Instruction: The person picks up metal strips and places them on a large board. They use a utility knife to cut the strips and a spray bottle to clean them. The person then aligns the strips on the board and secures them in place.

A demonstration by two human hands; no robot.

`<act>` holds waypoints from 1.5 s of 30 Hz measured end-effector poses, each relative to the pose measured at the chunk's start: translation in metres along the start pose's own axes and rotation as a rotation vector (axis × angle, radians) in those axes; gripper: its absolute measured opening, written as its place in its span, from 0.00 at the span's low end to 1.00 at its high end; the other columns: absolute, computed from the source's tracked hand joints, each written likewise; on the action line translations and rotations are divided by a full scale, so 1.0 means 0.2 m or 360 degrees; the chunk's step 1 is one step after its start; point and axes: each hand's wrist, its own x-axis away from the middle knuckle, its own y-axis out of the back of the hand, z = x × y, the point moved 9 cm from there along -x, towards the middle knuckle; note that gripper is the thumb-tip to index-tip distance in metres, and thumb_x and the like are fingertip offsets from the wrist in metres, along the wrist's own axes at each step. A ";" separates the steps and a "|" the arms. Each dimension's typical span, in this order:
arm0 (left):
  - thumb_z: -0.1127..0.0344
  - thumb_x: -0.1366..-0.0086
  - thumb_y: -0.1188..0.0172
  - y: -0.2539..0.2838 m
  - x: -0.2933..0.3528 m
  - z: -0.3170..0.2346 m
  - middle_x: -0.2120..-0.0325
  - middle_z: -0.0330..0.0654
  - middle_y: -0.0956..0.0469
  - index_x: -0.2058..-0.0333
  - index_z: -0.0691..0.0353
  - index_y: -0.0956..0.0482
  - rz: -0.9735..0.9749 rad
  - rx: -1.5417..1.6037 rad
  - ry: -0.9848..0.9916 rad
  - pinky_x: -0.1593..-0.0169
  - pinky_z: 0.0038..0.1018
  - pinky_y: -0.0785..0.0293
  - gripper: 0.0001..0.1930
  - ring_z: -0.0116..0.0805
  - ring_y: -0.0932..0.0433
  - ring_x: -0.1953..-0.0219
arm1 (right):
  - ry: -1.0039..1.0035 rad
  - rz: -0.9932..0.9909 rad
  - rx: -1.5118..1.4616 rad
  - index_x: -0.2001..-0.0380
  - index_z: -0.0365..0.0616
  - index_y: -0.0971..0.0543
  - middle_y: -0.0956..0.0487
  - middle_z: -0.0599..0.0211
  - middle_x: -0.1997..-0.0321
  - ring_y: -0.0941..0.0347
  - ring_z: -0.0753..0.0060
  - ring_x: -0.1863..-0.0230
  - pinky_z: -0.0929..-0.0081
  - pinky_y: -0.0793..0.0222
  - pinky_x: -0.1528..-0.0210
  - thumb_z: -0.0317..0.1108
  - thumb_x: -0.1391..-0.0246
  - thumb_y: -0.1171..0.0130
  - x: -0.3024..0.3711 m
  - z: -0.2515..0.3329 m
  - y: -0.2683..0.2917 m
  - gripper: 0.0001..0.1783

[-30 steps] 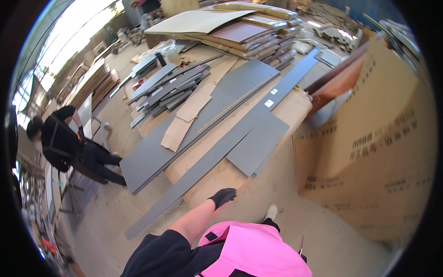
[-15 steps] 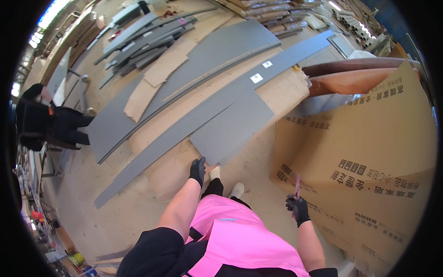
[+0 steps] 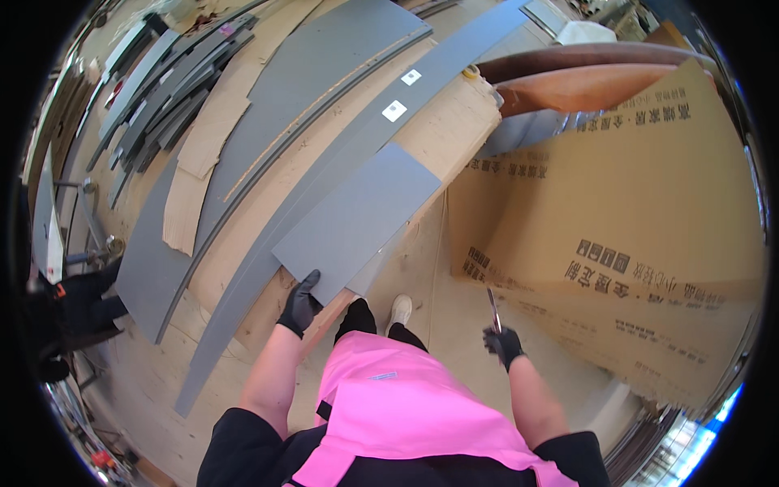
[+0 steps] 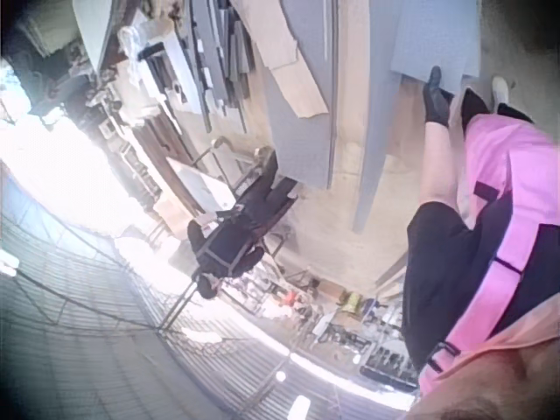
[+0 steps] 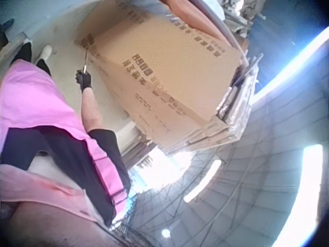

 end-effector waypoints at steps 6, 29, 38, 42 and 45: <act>0.53 0.39 0.36 0.07 0.15 -0.43 0.59 0.37 0.20 0.49 0.53 0.26 -0.0297 0.0054 -0.0124 0.61 0.27 0.26 0.21 0.31 0.22 0.59 | -0.0121 0.0660 -0.0828 0.50 0.51 0.24 0.27 0.74 0.60 0.30 0.71 0.60 0.60 0.27 0.55 0.33 0.43 0.40 -0.34 0.60 -1.01 0.16; 0.53 0.35 0.43 0.09 0.59 -1.27 0.69 0.39 0.23 0.60 0.55 0.25 -0.0160 0.0073 -0.0957 0.74 0.27 0.32 0.13 0.35 0.26 0.77 | 0.0193 0.0788 -0.1016 0.57 0.45 0.22 0.22 0.66 0.64 0.24 0.65 0.62 0.64 0.24 0.60 0.30 0.44 0.43 -0.41 0.85 -1.70 0.11; 0.57 0.39 0.40 0.32 0.77 -1.02 0.59 0.39 0.21 0.53 0.53 0.25 -0.0468 0.0210 -0.1025 0.60 0.38 0.23 0.17 0.38 0.22 0.57 | 0.0467 0.0525 -0.0773 0.61 0.44 0.20 0.23 0.73 0.76 0.32 0.81 0.80 0.80 0.37 0.80 0.33 0.47 0.39 -0.46 1.30 -1.43 0.10; 0.63 0.39 0.42 0.43 0.79 -0.76 0.50 0.46 0.23 0.48 0.63 0.27 -0.0411 0.0532 -0.0680 0.42 0.41 0.31 0.21 0.42 0.25 0.48 | 0.0487 0.0707 -0.0705 0.51 0.47 0.21 0.17 0.70 0.59 0.28 0.80 0.68 0.81 0.34 0.68 0.40 0.39 0.46 -0.31 1.41 -1.53 0.16; 0.65 0.38 0.38 0.30 0.90 -0.75 0.57 0.38 0.19 0.50 0.63 0.23 -0.0038 0.0172 -0.0952 0.45 0.31 0.29 0.18 0.31 0.22 0.54 | 0.0460 0.1038 -0.0812 0.37 0.53 0.31 0.24 0.66 0.41 0.29 0.83 0.66 0.79 0.32 0.66 0.46 0.35 0.52 -0.13 1.48 -1.60 0.25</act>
